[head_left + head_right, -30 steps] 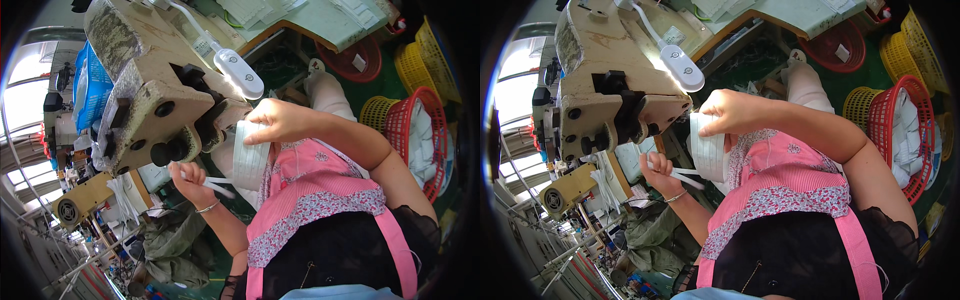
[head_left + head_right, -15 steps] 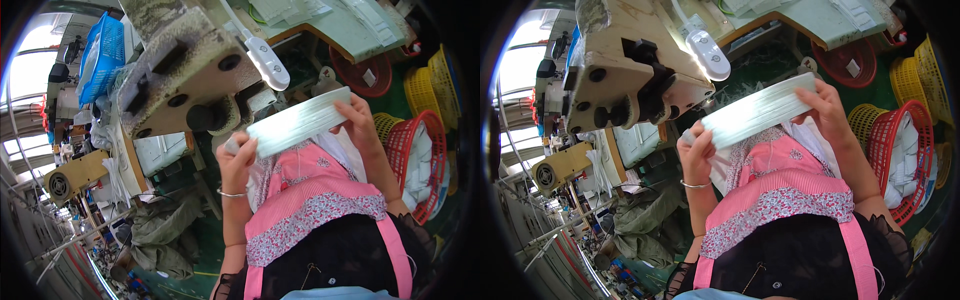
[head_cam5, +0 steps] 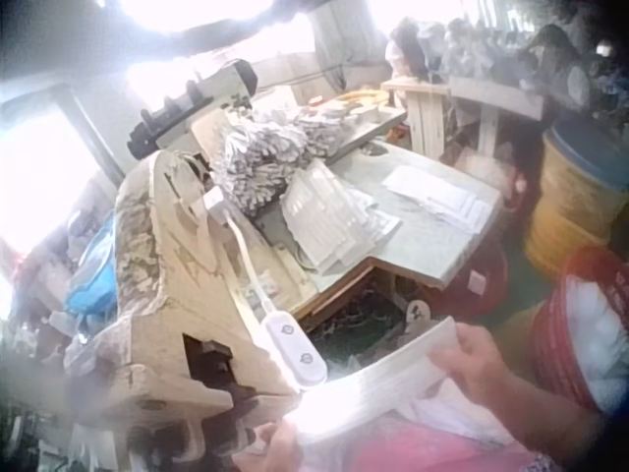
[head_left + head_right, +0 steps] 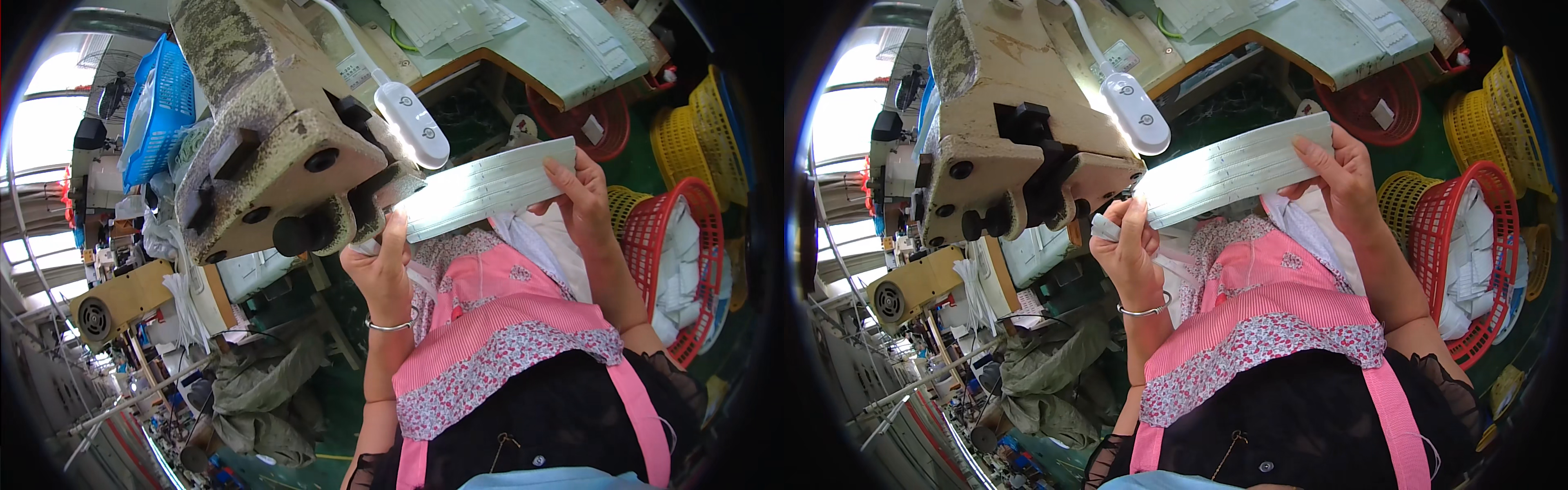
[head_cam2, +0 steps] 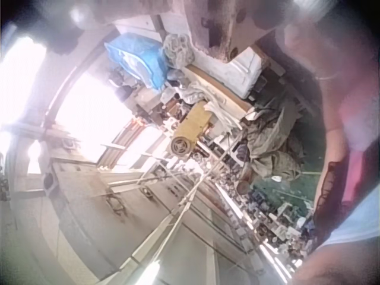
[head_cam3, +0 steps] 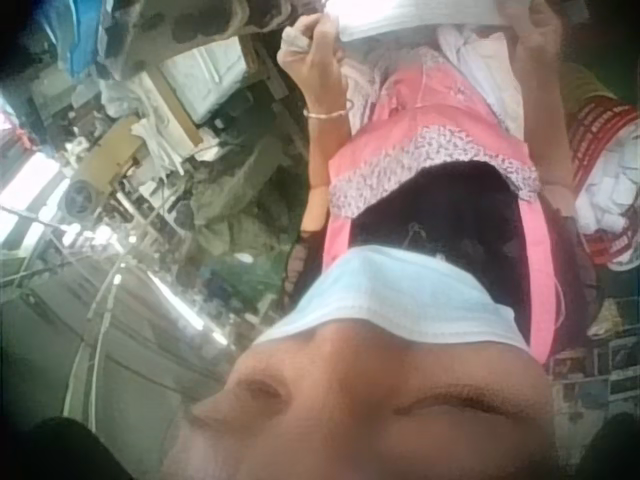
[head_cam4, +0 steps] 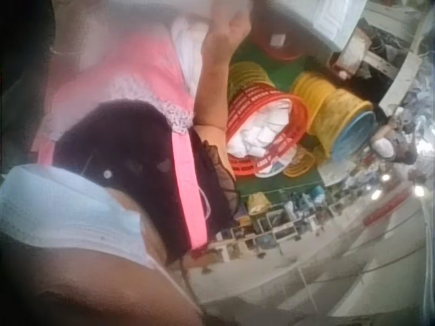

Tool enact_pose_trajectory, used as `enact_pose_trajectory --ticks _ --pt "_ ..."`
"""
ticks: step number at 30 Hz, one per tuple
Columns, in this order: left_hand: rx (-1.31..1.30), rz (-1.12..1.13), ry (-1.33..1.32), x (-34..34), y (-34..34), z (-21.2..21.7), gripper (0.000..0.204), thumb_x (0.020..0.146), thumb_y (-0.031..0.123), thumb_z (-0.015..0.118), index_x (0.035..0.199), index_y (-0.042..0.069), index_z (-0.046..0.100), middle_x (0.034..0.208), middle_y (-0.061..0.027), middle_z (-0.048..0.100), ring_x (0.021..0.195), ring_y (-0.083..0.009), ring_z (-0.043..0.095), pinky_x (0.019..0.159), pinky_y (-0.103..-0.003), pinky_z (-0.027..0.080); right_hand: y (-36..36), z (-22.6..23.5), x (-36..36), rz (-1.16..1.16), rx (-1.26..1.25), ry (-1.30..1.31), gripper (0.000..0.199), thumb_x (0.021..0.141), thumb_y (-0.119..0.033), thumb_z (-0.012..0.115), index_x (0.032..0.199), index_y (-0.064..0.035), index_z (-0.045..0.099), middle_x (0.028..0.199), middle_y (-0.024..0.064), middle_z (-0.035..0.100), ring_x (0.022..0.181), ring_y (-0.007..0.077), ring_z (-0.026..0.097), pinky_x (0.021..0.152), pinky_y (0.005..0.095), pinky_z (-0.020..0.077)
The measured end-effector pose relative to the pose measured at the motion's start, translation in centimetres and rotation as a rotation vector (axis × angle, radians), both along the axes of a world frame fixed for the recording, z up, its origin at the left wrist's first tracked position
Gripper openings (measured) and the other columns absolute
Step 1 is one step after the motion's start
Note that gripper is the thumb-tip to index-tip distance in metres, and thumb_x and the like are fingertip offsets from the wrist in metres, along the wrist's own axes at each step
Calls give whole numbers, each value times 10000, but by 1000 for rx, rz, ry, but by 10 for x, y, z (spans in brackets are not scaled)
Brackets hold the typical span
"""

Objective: The person feeds white fabric strips and pads into a machine to sew them, periodically picking up new stacks from the work table.

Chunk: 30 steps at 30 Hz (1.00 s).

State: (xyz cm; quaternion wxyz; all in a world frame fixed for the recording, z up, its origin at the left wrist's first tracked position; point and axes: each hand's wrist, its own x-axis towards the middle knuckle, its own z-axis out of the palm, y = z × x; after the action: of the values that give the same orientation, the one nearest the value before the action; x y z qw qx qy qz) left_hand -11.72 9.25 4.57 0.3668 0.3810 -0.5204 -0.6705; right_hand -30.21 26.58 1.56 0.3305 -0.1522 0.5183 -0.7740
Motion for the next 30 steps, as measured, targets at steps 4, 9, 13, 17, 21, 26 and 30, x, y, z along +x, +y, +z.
enact_pose_trajectory --ticks 4,9,13,17,21,26,30 --pt "32 33 41 -6 5 3 34 890 35 659 881 7 640 634 72 475 465 15 331 420 -178 220 -3 12 -8 69 44 155 246 897 -109 650 1095 31 609 935 143 704 665 173 699 535 261 583" --pt "86 140 94 -6 8 -2 56 901 53 650 860 39 613 637 81 451 476 26 322 422 -167 228 -17 12 -3 15 44 103 284 855 -61 677 1109 39 598 953 140 701 674 163 695 528 254 586" --pt "103 166 145 2 2 -11 79 908 79 644 845 54 603 634 80 440 477 26 313 424 -164 231 -22 21 -2 69 3 63 280 856 -59 681 1102 46 596 953 134 699 706 157 693 524 255 587" --pt "102 163 156 10 -5 -18 80 906 85 637 838 63 601 635 77 434 468 17 307 420 -168 233 -27 22 3 67 -12 66 280 859 -60 683 1102 47 597 953 130 697 712 154 690 521 253 586" --pt "140 57 209 18 -17 -29 65 922 112 609 873 72 596 641 75 431 474 8 300 413 -172 229 -28 21 4 88 -3 47 281 861 -65 688 1107 39 600 953 127 697 707 151 688 521 251 584" --pt "184 260 98 -18 -6 -11 95 944 156 566 965 66 587 797 -9 598 606 -57 571 415 -192 364 -28 23 1 109 -4 68 279 865 -67 686 1109 38 601 950 126 697 699 151 686 523 249 583" --pt "-220 236 132 -10 -18 -42 111 916 121 585 912 10 598 846 -31 631 710 -113 636 535 -238 489 -28 29 4 128 6 69 287 884 -79 668 1128 44 581 957 128 693 696 156 689 549 253 589"
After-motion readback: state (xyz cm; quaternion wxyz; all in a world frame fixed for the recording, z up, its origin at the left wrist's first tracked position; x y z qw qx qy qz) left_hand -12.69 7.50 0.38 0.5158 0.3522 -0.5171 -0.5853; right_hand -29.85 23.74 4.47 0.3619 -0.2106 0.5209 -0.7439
